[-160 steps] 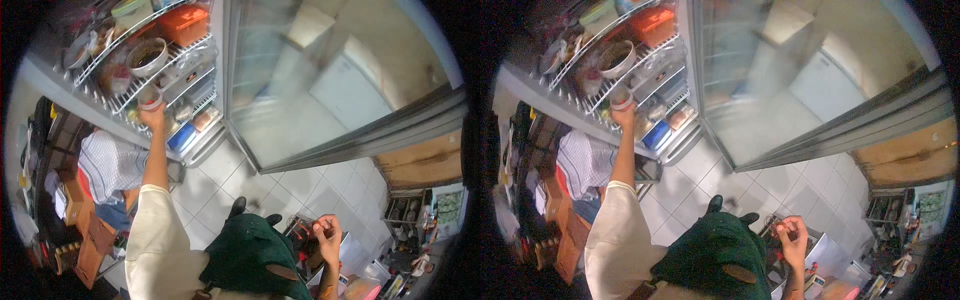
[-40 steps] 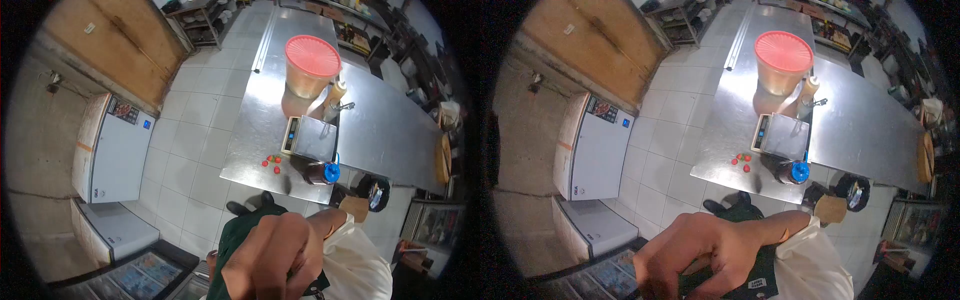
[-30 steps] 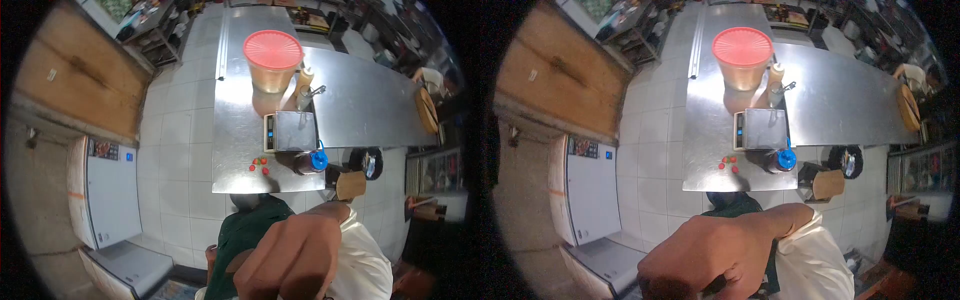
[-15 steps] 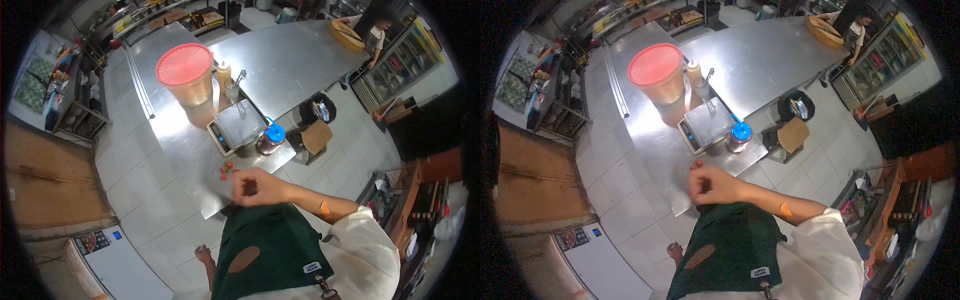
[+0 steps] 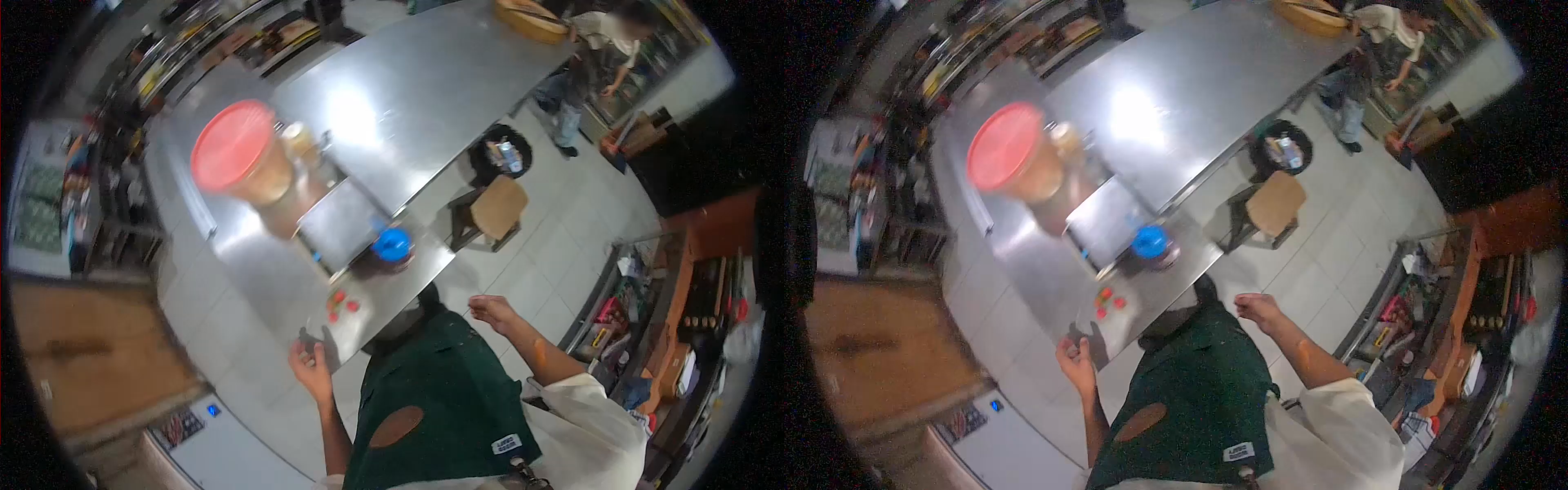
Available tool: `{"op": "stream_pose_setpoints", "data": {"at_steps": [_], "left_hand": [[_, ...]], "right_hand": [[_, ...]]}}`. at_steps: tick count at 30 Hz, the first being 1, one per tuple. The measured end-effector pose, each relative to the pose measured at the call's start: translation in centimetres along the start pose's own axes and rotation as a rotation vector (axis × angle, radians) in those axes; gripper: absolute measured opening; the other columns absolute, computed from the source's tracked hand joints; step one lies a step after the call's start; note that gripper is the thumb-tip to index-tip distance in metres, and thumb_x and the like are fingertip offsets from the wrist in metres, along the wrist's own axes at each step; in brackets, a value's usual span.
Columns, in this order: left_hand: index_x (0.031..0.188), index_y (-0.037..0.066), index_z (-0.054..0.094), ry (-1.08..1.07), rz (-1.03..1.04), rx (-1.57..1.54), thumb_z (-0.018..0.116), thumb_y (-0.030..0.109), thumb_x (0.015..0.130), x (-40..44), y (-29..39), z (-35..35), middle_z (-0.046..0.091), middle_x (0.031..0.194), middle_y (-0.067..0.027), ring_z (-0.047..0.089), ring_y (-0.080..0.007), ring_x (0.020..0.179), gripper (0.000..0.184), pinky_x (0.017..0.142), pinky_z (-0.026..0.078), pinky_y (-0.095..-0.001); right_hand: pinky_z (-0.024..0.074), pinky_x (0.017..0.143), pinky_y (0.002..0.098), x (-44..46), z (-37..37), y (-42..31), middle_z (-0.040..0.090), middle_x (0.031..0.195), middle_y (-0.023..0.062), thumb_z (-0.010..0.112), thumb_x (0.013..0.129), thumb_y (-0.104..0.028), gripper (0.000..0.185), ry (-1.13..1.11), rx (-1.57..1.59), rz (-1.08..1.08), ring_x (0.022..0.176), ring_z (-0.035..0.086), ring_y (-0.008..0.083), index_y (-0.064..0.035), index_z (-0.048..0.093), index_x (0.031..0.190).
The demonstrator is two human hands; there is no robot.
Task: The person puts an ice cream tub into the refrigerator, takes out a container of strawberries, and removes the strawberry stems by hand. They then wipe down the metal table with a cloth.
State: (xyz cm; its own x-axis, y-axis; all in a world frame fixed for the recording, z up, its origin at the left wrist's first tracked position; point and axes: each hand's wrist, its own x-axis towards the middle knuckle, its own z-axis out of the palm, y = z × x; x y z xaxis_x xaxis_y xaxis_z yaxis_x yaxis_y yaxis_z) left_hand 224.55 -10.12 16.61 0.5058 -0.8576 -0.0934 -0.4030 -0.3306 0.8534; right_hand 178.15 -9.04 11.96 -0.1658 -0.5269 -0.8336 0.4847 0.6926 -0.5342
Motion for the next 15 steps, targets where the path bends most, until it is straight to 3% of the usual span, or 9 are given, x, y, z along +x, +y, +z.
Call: {"op": "stream_pose_setpoints", "data": {"at_steps": [4,6,7,9,10,11,13,15], "left_hand": [[0.141,-0.001,0.055,-0.011,0.067,0.048,0.078,0.023,0.097,0.5,-0.3,5.2,0.060,0.127,-0.0146,0.061,-0.0234,0.100,0.054,0.084,0.054,-0.0370],[0.139,-0.001,0.055,0.049,-0.014,0.086,0.078,0.022,0.097,0.0,-0.6,6.1,0.061,0.125,-0.0150,0.062,-0.0230,0.097,0.053,0.080,0.054,-0.0367],[0.139,-0.001,0.055,0.045,-0.010,0.100,0.078,0.022,0.097,-0.3,0.3,6.5,0.061,0.125,-0.0150,0.062,-0.0230,0.097,0.053,0.080,0.054,-0.0367],[0.137,-0.002,0.055,0.068,-0.225,0.037,0.077,0.021,0.097,-1.9,2.1,6.6,0.062,0.121,-0.0154,0.062,-0.0226,0.093,0.051,0.075,0.055,-0.0370],[0.137,-0.002,0.055,0.076,-0.234,0.045,0.077,0.021,0.097,-2.4,2.4,6.9,0.062,0.121,-0.0154,0.062,-0.0226,0.093,0.051,0.075,0.055,-0.0370],[0.136,-0.002,0.055,0.090,-0.216,0.063,0.077,0.020,0.097,-3.0,2.0,6.8,0.062,0.119,-0.0153,0.062,-0.0220,0.092,0.050,0.072,0.055,-0.0366],[0.135,-0.003,0.055,0.120,-0.207,0.088,0.077,0.019,0.097,-4.2,2.4,7.0,0.062,0.118,-0.0152,0.062,-0.0215,0.090,0.049,0.070,0.055,-0.0363],[0.137,-0.003,0.055,0.114,-0.260,0.084,0.078,0.019,0.095,-4.8,3.3,7.2,0.062,0.117,-0.0158,0.062,-0.0221,0.092,0.053,0.071,0.055,-0.0358]], "right_hand": [[0.0589,0.068,0.0328,9.2,-4.4,-6.9,0.069,0.077,0.0072,0.078,0.089,-0.006,0.012,-0.039,0.146,-0.033,0.068,0.067,0.0182,-0.0009,0.075,0.099],[0.0550,0.059,0.0351,15.7,-7.7,-11.8,0.064,0.070,0.0067,0.077,0.089,-0.007,0.006,-0.004,0.141,-0.206,0.062,0.064,0.0184,-0.0038,0.072,0.090],[0.0511,0.052,0.0358,16.3,-7.2,-16.9,0.063,0.070,0.0064,0.075,0.089,-0.009,0.012,0.240,0.105,-0.178,0.059,0.062,0.0190,-0.0069,0.067,0.081],[0.0484,0.049,0.0338,21.0,-9.4,-24.5,0.062,0.070,0.0052,0.072,0.091,-0.015,0.018,0.387,0.123,-0.424,0.052,0.058,0.0182,-0.0085,0.064,0.076],[0.0526,0.052,0.0380,23.1,-10.8,-28.4,0.065,0.076,0.0093,0.067,0.097,-0.017,0.013,0.425,0.052,-0.542,0.060,0.062,0.0223,-0.0044,0.067,0.092],[0.0475,0.047,0.0347,25.9,-12.9,-31.4,0.068,0.076,0.0095,0.066,0.098,-0.021,0.025,0.313,0.119,-0.654,0.051,0.058,0.0175,-0.0036,0.067,0.079],[0.0470,0.046,0.0340,31.0,-14.9,-36.3,0.067,0.071,0.0091,0.066,0.100,-0.030,0.035,0.530,0.067,-0.522,0.052,0.062,0.0172,-0.0018,0.068,0.080],[0.0475,0.045,0.0341,32.5,-15.7,-37.9,0.066,0.069,0.0085,0.065,0.101,-0.030,0.034,0.570,0.092,-0.509,0.053,0.064,0.0172,-0.0023,0.069,0.081]]}}
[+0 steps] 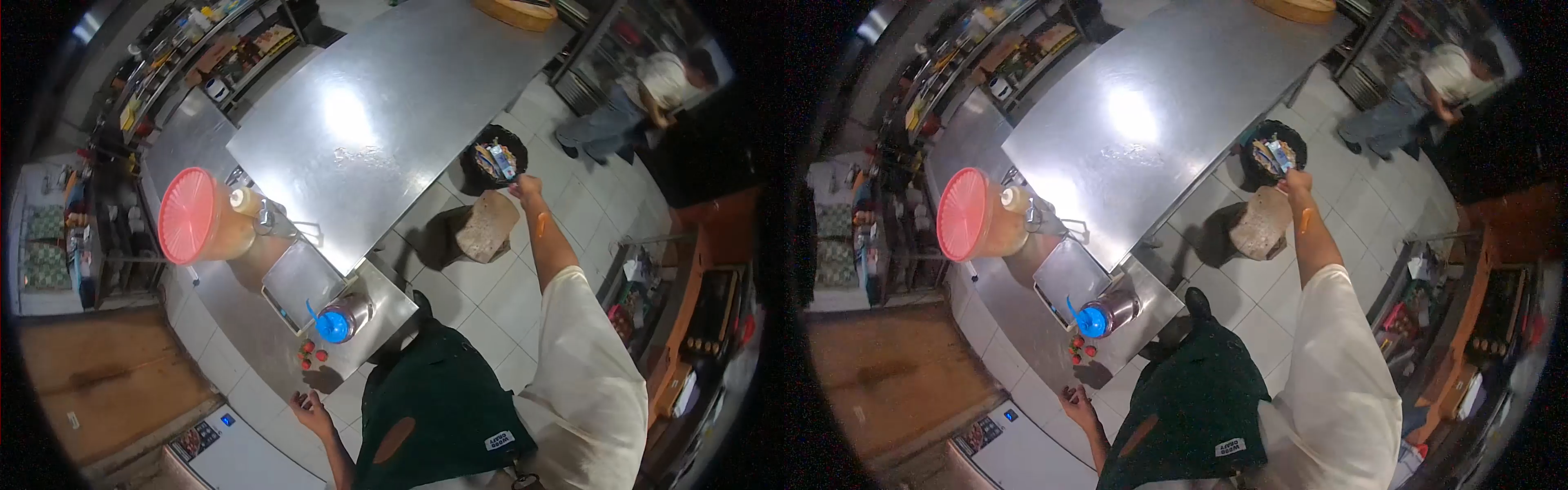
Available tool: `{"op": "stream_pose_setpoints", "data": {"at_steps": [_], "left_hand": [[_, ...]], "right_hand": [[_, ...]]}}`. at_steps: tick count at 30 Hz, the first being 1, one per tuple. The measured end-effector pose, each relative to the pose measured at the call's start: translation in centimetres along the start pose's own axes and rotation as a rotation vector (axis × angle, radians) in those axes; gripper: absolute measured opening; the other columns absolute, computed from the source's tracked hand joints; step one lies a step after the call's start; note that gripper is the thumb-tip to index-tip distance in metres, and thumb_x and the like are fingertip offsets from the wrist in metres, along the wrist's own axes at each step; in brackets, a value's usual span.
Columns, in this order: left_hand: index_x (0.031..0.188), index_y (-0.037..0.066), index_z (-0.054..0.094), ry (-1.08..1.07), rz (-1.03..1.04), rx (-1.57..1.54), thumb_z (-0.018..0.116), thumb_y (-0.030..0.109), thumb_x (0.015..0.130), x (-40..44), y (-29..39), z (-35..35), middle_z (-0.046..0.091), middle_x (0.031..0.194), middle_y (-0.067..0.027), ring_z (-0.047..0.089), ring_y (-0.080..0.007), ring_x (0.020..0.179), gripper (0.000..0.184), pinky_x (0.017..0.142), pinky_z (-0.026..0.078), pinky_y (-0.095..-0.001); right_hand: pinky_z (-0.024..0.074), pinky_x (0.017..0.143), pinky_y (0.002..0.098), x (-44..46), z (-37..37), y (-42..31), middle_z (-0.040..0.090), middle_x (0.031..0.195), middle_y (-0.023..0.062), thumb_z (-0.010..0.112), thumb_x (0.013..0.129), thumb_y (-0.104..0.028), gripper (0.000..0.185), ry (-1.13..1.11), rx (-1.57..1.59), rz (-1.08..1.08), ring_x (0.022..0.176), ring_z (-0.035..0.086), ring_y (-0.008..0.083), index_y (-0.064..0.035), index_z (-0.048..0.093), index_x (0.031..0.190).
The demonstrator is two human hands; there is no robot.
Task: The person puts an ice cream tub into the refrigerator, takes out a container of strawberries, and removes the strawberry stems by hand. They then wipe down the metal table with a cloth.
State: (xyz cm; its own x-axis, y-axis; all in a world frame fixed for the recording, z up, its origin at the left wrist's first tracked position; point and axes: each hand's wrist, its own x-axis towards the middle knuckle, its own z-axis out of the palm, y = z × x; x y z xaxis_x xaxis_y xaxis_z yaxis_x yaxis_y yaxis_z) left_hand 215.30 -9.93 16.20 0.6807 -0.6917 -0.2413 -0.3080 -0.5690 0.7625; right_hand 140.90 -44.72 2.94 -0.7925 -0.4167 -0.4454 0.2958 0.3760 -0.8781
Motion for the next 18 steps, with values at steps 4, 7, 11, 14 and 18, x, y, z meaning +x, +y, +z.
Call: {"op": "stream_pose_setpoints", "data": {"at_steps": [4,7,11,14,18], "left_hand": [[0.139,-0.003,0.054,0.040,0.020,0.114,0.080,0.020,0.093,0.6,-2.4,0.4,0.061,0.121,-0.0183,0.063,-0.0255,0.096,0.058,0.076,0.056,-0.0371],[0.140,-0.005,0.052,0.069,0.196,0.156,0.087,0.025,0.087,1.6,-1.2,2.1,0.060,0.126,-0.0224,0.064,-0.0309,0.104,0.070,0.084,0.057,-0.0413],[0.141,-0.010,0.050,0.023,0.256,0.383,0.097,0.046,0.072,3.3,-1.2,3.1,0.059,0.133,-0.0298,0.058,-0.0442,0.124,0.101,0.101,0.051,-0.0526],[0.145,-0.010,0.048,-0.075,0.208,0.455,0.100,0.056,0.060,3.9,3.6,3.8,0.062,0.129,-0.0309,0.060,-0.0457,0.126,0.120,0.102,0.052,-0.0520],[0.155,-0.003,0.039,0.050,0.151,0.536,0.093,0.066,0.064,4.4,4.4,6.0,0.054,0.137,-0.0290,0.056,-0.0460,0.123,0.126,0.101,0.049,-0.0558]], "right_hand": [[0.0509,0.048,0.0355,-6.0,0.5,0.7,0.067,0.069,0.0073,0.063,0.102,-0.026,0.030,-0.221,-0.139,-0.096,0.056,0.068,0.0186,-0.0027,0.071,0.084],[0.0498,0.051,0.0332,-7.7,-1.1,11.0,0.068,0.076,0.0058,0.059,0.101,-0.016,0.013,-0.511,-0.522,-0.209,0.061,0.065,0.0166,-0.0084,0.069,0.097],[0.0588,0.060,0.0345,-19.7,-4.8,13.5,0.075,0.082,0.0118,0.062,0.096,-0.014,0.025,-0.993,-0.814,0.012,0.067,0.073,0.0185,0.0015,0.067,0.115],[0.0594,0.061,0.0335,-24.8,-7.8,15.8,0.077,0.086,0.0143,0.062,0.095,-0.011,0.029,-1.142,-0.985,-0.159,0.068,0.074,0.0187,0.0009,0.067,0.121],[0.0584,0.059,0.0337,-26.7,-11.4,20.1,0.076,0.084,0.0144,0.063,0.097,-0.012,0.030,-1.130,-0.853,0.046,0.069,0.074,0.0193,0.0009,0.064,0.124]]}}
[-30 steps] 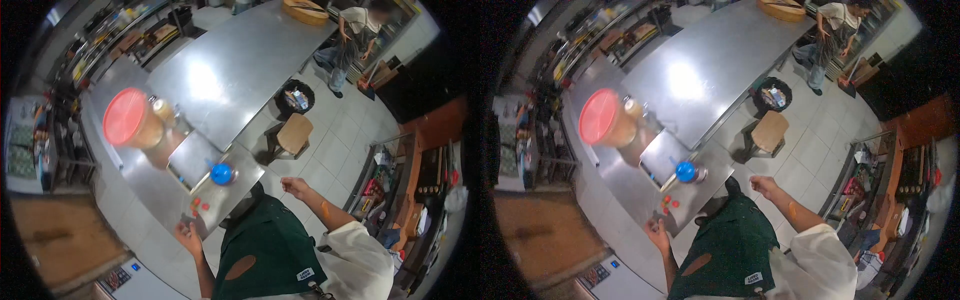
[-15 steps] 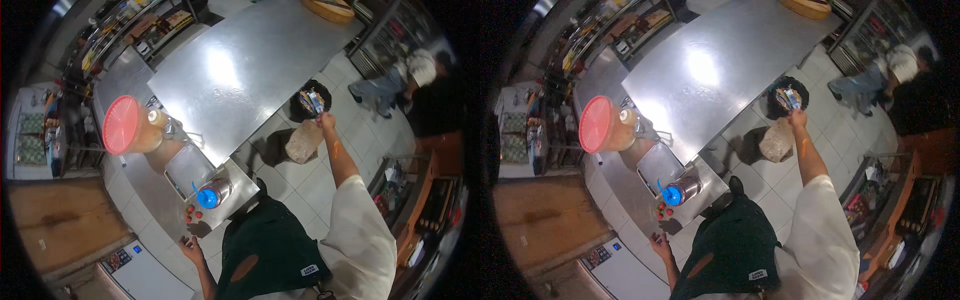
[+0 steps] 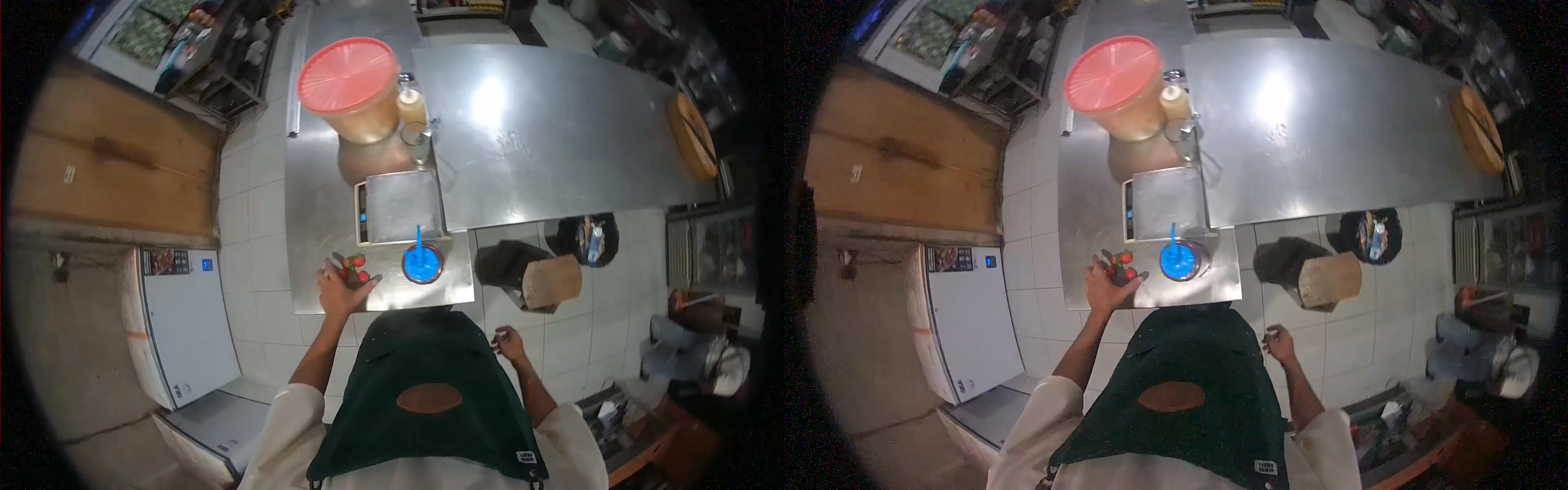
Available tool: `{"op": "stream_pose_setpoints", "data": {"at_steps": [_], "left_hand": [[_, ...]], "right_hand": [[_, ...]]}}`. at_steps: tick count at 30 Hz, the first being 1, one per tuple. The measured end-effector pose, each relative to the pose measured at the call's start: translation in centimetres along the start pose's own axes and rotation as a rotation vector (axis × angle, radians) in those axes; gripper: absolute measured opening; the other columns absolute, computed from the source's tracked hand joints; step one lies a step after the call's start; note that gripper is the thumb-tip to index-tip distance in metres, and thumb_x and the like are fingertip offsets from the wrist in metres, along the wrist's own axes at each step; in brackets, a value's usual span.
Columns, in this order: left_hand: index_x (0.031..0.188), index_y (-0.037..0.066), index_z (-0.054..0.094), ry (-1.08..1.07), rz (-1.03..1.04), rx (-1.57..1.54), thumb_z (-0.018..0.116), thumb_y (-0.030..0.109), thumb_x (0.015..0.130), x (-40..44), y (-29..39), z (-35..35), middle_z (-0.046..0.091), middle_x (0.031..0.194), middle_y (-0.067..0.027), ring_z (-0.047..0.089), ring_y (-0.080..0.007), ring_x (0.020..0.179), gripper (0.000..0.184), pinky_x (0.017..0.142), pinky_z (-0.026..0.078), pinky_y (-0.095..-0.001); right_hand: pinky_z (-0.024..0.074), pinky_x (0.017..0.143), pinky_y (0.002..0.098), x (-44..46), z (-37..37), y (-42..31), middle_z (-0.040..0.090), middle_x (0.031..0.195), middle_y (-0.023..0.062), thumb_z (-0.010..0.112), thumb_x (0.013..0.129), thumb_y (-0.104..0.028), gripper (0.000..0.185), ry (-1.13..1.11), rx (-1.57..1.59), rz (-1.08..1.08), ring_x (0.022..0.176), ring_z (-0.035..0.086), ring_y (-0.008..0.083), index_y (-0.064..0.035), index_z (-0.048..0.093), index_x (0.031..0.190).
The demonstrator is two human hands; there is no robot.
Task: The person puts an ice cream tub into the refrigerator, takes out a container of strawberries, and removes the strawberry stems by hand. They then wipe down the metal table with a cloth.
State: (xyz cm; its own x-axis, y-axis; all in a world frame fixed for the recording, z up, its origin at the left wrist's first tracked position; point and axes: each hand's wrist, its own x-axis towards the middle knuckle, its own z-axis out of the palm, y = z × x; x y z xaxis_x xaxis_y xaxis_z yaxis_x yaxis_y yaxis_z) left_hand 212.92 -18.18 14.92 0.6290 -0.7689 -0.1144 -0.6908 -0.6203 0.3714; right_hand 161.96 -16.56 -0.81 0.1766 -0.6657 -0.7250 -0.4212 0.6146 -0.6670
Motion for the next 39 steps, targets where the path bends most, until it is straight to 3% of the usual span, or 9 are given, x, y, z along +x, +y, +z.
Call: {"op": "stream_pose_setpoints", "data": {"at_steps": [9,15,26,28,30,32,34,36,39], "left_hand": [[0.160,0.011,0.043,0.133,0.265,0.091,0.076,0.070,0.081,1.5,-1.4,2.3,0.051,0.138,-0.0273,0.052,-0.0449,0.126,0.104,0.102,0.044,-0.0603],[0.131,0.018,0.062,0.144,0.520,0.152,0.067,0.048,0.098,2.8,-2.7,2.5,0.058,0.125,-0.0130,0.060,-0.0334,0.110,0.044,0.079,0.057,-0.0483],[0.113,0.013,0.065,0.293,0.466,-0.074,0.067,0.033,0.101,5.7,-5.4,4.6,0.065,0.109,-0.0100,0.066,-0.0314,0.088,0.024,0.068,0.059,-0.0457],[0.108,0.008,0.065,0.309,0.283,-0.558,0.067,0.026,0.101,6.0,-5.1,4.0,0.064,0.096,-0.0113,0.066,-0.0318,0.085,0.019,0.069,0.057,-0.0450],[0.105,0.005,0.066,0.188,0.162,-0.738,0.068,0.020,0.100,6.2,-6.6,3.4,0.063,0.085,-0.0072,0.066,-0.0287,0.080,0.015,0.072,0.057,-0.0395],[0.107,0.008,0.067,-0.510,-0.496,-1.522,0.069,0.019,0.100,5.9,-7.8,0.3,0.063,0.083,-0.0025,0.065,-0.0243,0.077,0.013,0.068,0.056,-0.0335],[0.108,0.010,0.069,-0.283,-0.170,-1.447,0.067,0.027,0.104,4.4,-10.3,4.0,0.064,0.085,-0.0025,0.062,-0.0193,0.073,0.017,0.053,0.049,-0.0264],[0.112,0.010,0.068,-0.742,-0.758,-1.825,0.060,0.037,0.108,3.0,-10.4,-1.4,0.065,0.092,-0.0076,0.058,-0.0166,0.071,0.028,0.043,0.041,-0.0228],[0.117,0.009,0.067,-1.023,-0.688,-1.891,0.053,0.045,0.111,-0.1,-11.9,-2.9,0.066,0.094,-0.0084,0.048,-0.0153,0.062,0.039,0.041,0.038,-0.0224]], "right_hand": [[0.0594,0.054,0.0353,-3.6,1.7,1.1,0.075,0.085,0.0190,0.063,0.103,-0.013,0.022,0.152,0.013,0.157,0.065,0.074,0.0227,0.0005,0.060,0.119],[0.0608,0.054,0.0383,-6.8,2.1,0.4,0.075,0.086,0.0198,0.065,0.102,-0.013,0.021,0.205,0.030,0.229,0.066,0.075,0.0251,-0.0032,0.061,0.120],[0.0620,0.060,0.0384,-11.6,7.4,-4.5,0.077,0.089,0.0154,0.070,0.099,-0.016,0.025,0.189,-0.242,0.181,0.074,0.075,0.0225,0.0002,0.069,0.118],[0.0625,0.062,0.0384,-11.7,7.9,-4.7,0.077,0.091,0.0150,0.070,0.099,-0.020,0.029,0.177,-0.250,0.184,0.076,0.076,0.0225,0.0004,0.069,0.119],[0.0630,0.064,0.0383,-11.3,7.9,-4.3,0.078,0.092,0.0145,0.071,0.099,-0.024,0.032,0.166,-0.243,0.194,0.078,0.076,0.0225,0.0006,0.069,0.120],[0.0636,0.067,0.0373,-9.7,8.0,-1.4,0.079,0.094,0.0136,0.069,0.100,-0.030,0.035,0.174,-0.306,0.200,0.078,0.077,0.0218,0.0004,0.070,0.117],[0.0633,0.069,0.0371,-8.6,8.0,0.4,0.080,0.094,0.0138,0.068,0.099,-0.033,0.035,0.150,-0.288,0.231,0.078,0.078,0.0199,-0.0019,0.071,0.115],[0.0614,0.072,0.0393,-6.7,8.0,3.9,0.079,0.089,0.0118,0.070,0.096,-0.033,0.034,0.106,-0.305,0.175,0.077,0.076,0.0225,-0.0050,0.071,0.115],[0.0575,0.086,0.0528,-4.6,8.5,7.7,0.077,0.100,0.0198,0.067,0.093,-0.037,0.035,0.269,-0.474,-0.037,0.092,0.074,0.0393,-0.0082,0.071,0.114]]}}
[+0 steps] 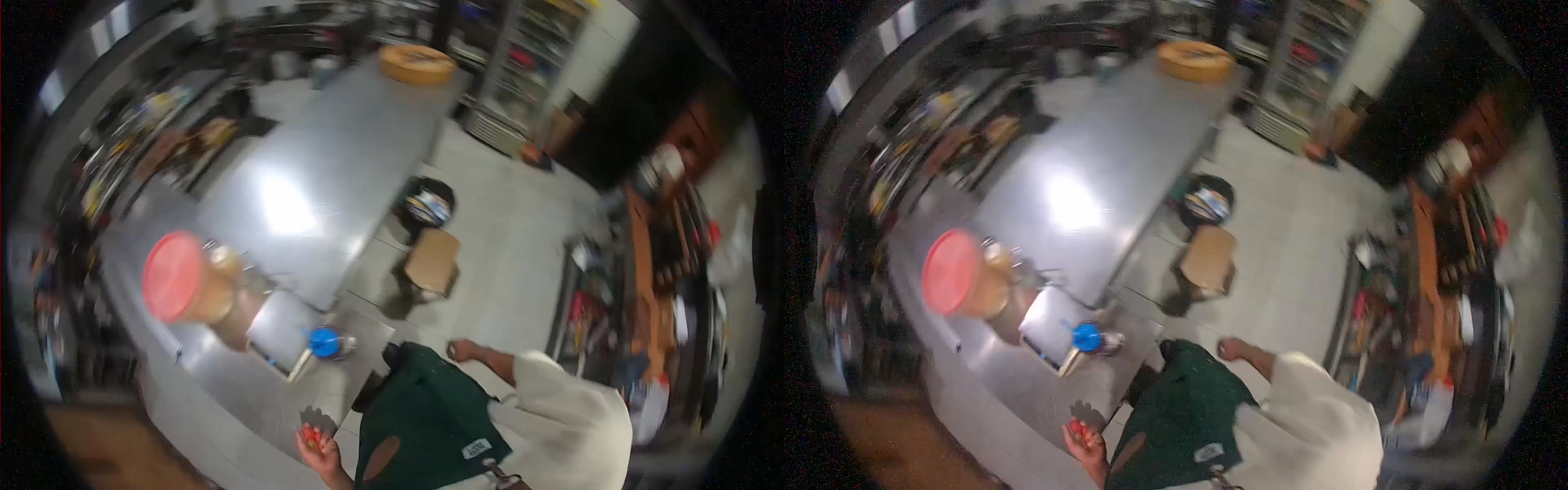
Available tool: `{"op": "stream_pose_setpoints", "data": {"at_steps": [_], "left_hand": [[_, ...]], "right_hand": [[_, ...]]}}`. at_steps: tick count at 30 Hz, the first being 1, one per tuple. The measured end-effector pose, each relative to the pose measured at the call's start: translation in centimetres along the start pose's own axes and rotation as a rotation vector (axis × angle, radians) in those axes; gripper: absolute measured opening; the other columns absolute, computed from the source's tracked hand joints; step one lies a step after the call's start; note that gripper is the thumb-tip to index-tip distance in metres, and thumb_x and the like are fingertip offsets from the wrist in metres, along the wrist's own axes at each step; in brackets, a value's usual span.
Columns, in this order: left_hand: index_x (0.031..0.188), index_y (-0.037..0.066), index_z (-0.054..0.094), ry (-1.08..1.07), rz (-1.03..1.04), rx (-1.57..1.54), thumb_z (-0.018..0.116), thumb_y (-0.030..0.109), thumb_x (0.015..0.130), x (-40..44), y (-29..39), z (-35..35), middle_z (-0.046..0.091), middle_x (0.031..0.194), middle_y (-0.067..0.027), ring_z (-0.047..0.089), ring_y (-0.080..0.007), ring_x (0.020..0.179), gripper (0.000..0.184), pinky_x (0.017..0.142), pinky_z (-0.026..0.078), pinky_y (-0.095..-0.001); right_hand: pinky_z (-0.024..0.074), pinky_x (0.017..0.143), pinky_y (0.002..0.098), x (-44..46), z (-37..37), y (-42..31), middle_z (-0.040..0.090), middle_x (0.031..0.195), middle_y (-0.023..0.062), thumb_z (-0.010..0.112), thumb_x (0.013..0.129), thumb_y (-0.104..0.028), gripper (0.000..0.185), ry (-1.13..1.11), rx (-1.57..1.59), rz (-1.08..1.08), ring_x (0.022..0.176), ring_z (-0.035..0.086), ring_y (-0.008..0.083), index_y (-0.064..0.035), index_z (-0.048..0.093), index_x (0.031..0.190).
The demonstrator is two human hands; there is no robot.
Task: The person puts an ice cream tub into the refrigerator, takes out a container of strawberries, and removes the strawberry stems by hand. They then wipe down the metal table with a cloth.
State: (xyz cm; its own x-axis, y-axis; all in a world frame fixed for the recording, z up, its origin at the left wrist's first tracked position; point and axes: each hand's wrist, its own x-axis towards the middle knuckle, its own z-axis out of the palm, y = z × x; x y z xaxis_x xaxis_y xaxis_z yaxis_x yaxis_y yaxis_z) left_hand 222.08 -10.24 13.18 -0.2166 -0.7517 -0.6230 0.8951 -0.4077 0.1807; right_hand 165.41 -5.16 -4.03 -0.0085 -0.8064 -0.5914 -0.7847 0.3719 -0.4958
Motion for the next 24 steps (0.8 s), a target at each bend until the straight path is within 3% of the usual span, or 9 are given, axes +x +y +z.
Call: {"op": "stream_pose_setpoints", "data": {"at_steps": [5,7,9,12,15,17,19,22,24], "left_hand": [[0.115,0.010,0.067,0.041,-0.069,0.205,0.052,0.047,0.111,-0.7,-3.9,1.3,0.067,0.092,-0.0060,0.041,-0.0135,0.057,0.040,0.041,0.034,-0.0243],[0.113,0.011,0.068,0.399,0.022,0.443,0.053,0.047,0.111,0.6,-5.2,2.6,0.068,0.093,-0.0056,0.041,-0.0130,0.057,0.038,0.042,0.034,-0.0259],[0.111,0.014,0.069,0.279,-0.083,0.577,0.054,0.046,0.111,1.7,-5.5,4.3,0.068,0.094,-0.0049,0.041,-0.0130,0.058,0.036,0.044,0.035,-0.0265],[0.112,0.014,0.069,0.413,-0.223,0.642,0.054,0.047,0.112,3.9,-7.5,7.2,0.067,0.094,-0.0046,0.043,-0.0130,0.059,0.036,0.046,0.036,-0.0256],[0.113,0.013,0.069,0.213,-0.260,0.874,0.053,0.045,0.112,6.1,-9.2,8.3,0.066,0.094,-0.0049,0.046,-0.0130,0.062,0.036,0.046,0.037,-0.0247],[0.115,0.012,0.069,-0.004,-0.442,0.739,0.053,0.041,0.113,7.3,-10.7,10.0,0.065,0.093,-0.0055,0.049,-0.0136,0.065,0.034,0.047,0.038,-0.0233],[0.115,0.011,0.068,-0.024,-0.468,0.745,0.053,0.039,0.113,7.5,-12.8,12.3,0.065,0.092,-0.0059,0.051,-0.0144,0.065,0.033,0.047,0.039,-0.0230],[0.114,0.010,0.067,-0.054,-0.537,0.703,0.052,0.037,0.113,8.1,-14.5,13.5,0.064,0.092,-0.0068,0.053,-0.0159,0.066,0.031,0.046,0.042,-0.0228],[0.114,0.009,0.067,-0.085,-0.595,0.659,0.053,0.037,0.113,9.4,-15.4,13.5,0.064,0.092,-0.0074,0.054,-0.0165,0.066,0.031,0.046,0.043,-0.0229]], "right_hand": [[0.0560,0.092,0.0526,-1.1,-2.8,-2.8,0.076,0.107,0.0207,0.066,0.090,-0.032,0.030,0.089,0.143,0.078,0.104,0.071,0.0416,-0.0101,0.074,0.109],[0.0561,0.093,0.0517,-0.8,-1.8,-1.3,0.076,0.109,0.0203,0.067,0.090,-0.032,0.030,0.008,0.189,0.149,0.105,0.071,0.0408,-0.0102,0.074,0.109],[0.0563,0.092,0.0515,-1.9,-0.7,0.2,0.076,0.109,0.0200,0.067,0.090,-0.032,0.029,0.030,0.222,0.201,0.105,0.072,0.0408,-0.0102,0.074,0.108],[0.0568,0.091,0.0513,-5.1,-1.1,3.3,0.077,0.109,0.0194,0.067,0.090,-0.031,0.028,0.074,0.282,0.273,0.105,0.072,0.0415,-0.0102,0.073,0.108],[0.0602,0.081,0.0481,-9.2,0.1,5.9,0.078,0.098,0.0175,0.067,0.092,-0.028,0.026,0.256,0.341,0.298,0.092,0.076,0.0369,-0.0087,0.072,0.107],[0.0613,0.069,0.0429,-12.5,0.7,7.8,0.077,0.085,0.0146,0.065,0.093,-0.025,0.024,0.296,0.535,0.468,0.074,0.077,0.0282,-0.0064,0.071,0.107],[0.0600,0.061,0.0385,-16.5,2.2,8.8,0.076,0.079,0.0117,0.064,0.092,-0.022,0.024,0.314,0.718,0.631,0.064,0.074,0.0213,-0.0044,0.070,0.107],[0.0608,0.061,0.0388,-22.4,5.5,10.8,0.076,0.080,0.0118,0.064,0.091,-0.022,0.026,0.378,0.717,0.693,0.064,0.074,0.0218,-0.0041,0.070,0.109],[0.0629,0.073,0.0427,-26.6,6.4,11.4,0.076,0.079,0.0135,0.067,0.090,-0.025,0.034,0.192,0.738,0.848,0.073,0.076,0.0267,-0.0031,0.069,0.116]]}}
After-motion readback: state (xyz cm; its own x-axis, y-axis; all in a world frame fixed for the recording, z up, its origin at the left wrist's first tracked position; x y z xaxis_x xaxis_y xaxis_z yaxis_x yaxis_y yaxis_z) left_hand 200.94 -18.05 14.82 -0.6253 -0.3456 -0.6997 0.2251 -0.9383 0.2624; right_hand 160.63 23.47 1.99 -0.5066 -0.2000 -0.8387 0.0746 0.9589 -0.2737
